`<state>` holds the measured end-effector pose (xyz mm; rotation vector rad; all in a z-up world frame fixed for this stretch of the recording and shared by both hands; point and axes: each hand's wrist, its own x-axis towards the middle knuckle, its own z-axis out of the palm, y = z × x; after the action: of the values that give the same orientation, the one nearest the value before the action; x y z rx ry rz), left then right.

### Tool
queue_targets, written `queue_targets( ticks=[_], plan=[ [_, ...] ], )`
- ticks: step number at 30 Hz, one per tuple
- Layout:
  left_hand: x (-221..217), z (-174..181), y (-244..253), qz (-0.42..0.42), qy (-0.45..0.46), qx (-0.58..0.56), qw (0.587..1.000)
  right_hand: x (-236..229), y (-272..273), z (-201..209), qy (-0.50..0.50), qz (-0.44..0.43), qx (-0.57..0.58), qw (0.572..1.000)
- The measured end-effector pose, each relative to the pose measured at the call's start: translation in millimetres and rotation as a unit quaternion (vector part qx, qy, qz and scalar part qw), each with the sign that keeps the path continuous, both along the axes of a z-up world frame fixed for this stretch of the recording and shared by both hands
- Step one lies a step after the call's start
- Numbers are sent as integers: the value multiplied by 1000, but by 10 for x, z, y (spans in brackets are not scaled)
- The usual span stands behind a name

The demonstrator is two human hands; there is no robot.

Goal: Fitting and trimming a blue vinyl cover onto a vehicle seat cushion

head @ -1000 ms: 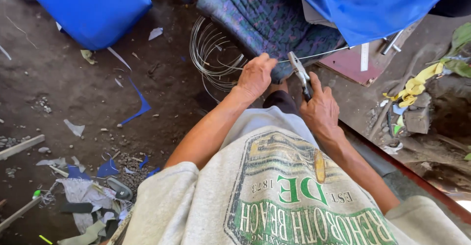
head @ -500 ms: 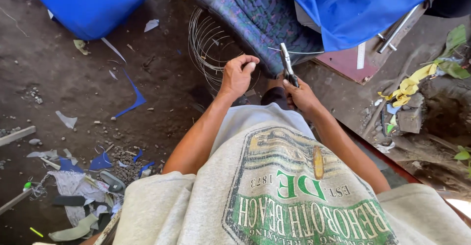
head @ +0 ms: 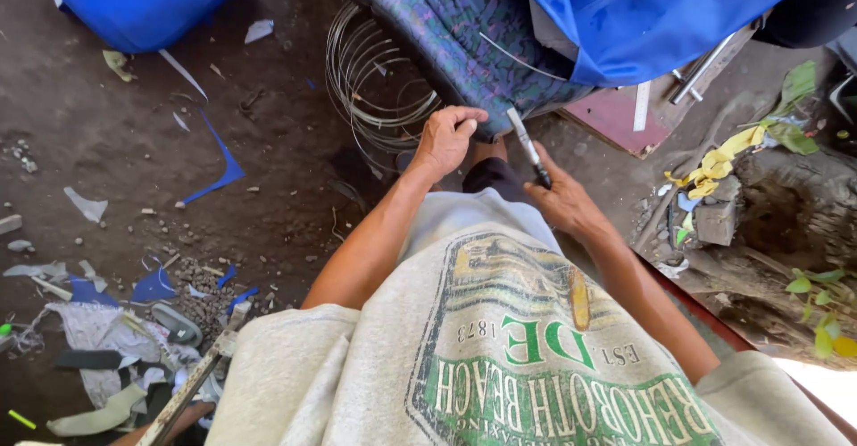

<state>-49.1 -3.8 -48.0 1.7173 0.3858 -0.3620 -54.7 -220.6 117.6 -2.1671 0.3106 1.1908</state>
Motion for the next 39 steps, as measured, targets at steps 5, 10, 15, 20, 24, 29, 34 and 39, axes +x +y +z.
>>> queue_targets(
  ticks=[5,10,15,20,24,29,34,39],
  plan=[
    [18,375,96,25,-67,-22,997,106,-30,160,-78,112,-16,990],
    [43,766,216,48,-126,15,991,99,28,59,-135,174,14,975],
    [67,923,305,81,-142,35,986,86,134,81,-177,162,40,970],
    [5,904,329,88,-156,47,983,55,185,42,-189,174,57,965],
    [5,942,340,85,-165,55,981,32,166,-8,-204,151,99,962],
    [78,1037,416,126,-169,-213,954,7,292,341,159,-149,412,884],
    [289,1479,489,112,-148,-300,936,163,414,584,318,-239,590,703],
    [263,1600,543,143,-151,-178,962,228,358,765,-69,-7,155,986]
  ],
)
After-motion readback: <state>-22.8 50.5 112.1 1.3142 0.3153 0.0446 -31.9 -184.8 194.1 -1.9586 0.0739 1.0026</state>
